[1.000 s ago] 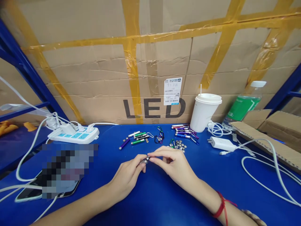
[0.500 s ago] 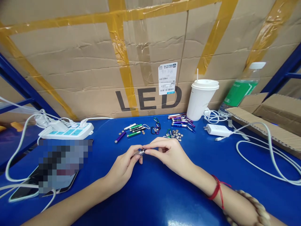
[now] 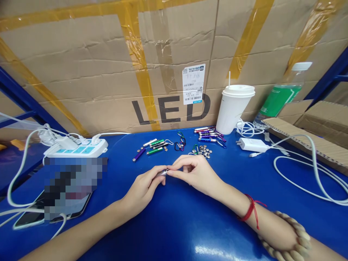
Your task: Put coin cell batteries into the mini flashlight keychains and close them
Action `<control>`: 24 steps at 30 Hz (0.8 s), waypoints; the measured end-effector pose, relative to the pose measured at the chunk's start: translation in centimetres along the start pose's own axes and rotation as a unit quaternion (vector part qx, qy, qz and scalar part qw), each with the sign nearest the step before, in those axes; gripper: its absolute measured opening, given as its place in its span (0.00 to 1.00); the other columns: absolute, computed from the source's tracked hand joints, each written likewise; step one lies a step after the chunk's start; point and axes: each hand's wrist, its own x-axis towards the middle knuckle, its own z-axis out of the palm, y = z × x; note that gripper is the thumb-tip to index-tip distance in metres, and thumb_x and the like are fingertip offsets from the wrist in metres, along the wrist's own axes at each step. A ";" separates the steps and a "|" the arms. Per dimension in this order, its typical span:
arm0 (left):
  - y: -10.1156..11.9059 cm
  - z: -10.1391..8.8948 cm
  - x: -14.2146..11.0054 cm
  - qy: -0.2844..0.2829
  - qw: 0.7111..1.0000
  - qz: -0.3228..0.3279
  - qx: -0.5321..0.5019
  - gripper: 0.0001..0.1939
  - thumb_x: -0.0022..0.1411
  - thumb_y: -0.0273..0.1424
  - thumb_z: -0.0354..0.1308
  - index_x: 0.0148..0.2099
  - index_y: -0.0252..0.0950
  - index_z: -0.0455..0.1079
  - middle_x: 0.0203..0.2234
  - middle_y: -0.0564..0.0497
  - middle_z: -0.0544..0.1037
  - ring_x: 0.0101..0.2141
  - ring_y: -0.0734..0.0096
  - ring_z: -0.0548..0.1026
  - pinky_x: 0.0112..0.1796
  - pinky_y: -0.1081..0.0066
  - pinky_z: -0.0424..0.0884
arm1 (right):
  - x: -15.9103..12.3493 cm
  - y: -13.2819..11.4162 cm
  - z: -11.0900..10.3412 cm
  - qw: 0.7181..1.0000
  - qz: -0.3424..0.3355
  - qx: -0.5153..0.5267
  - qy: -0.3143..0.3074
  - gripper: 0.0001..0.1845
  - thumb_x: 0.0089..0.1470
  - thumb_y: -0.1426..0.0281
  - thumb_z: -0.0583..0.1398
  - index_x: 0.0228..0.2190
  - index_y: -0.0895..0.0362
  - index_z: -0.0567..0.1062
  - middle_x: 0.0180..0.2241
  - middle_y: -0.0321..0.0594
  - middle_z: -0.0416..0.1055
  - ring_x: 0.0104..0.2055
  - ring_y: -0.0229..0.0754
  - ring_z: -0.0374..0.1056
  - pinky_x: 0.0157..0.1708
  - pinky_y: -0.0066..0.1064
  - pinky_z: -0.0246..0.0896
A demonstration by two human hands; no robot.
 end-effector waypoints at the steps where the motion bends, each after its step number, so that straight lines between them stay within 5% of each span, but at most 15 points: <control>1: 0.1 0.0 0.0 0.003 1.000 -0.003 0.004 0.15 0.66 0.30 0.41 0.51 0.37 0.62 0.29 0.52 0.72 0.30 0.74 0.70 0.35 0.76 0.65 | 0.0 0.0 0.0 1.000 -0.006 -0.003 0.000 0.08 0.48 0.67 0.64 0.25 0.61 0.77 0.27 0.40 0.73 0.16 0.27 0.58 0.14 0.22 0.54; 9: 0.2 0.0 0.1 0.010 0.999 0.003 0.051 0.13 0.65 0.27 0.39 0.47 0.36 0.62 0.26 0.52 0.71 0.28 0.73 0.70 0.31 0.75 0.64 | -0.1 0.1 -0.2 0.998 -0.021 0.014 -0.057 0.06 0.51 0.71 0.61 0.28 0.60 0.78 0.30 0.39 0.69 0.18 0.26 0.61 0.15 0.19 0.60; 16: 0.1 -0.1 -0.2 -0.054 0.998 -0.007 0.016 0.06 0.64 0.27 0.40 0.39 0.37 0.58 0.25 0.54 0.70 0.25 0.75 0.67 0.27 0.77 0.60 | 0.0 0.1 -0.6 0.990 -0.117 -0.033 -0.070 0.08 0.52 0.74 0.60 0.24 0.60 0.79 0.28 0.39 0.68 0.23 0.29 0.64 0.22 0.20 0.63; 24: 0.4 -0.2 -0.2 -0.074 0.997 0.014 -0.001 0.05 0.64 0.25 0.41 0.38 0.37 0.57 0.31 0.51 0.74 0.33 0.72 0.73 0.33 0.75 0.65 | -0.3 0.2 -0.9 0.984 -0.135 -0.072 -0.097 0.07 0.51 0.75 0.61 0.24 0.59 0.79 0.28 0.39 0.70 0.28 0.31 0.68 0.29 0.22 0.64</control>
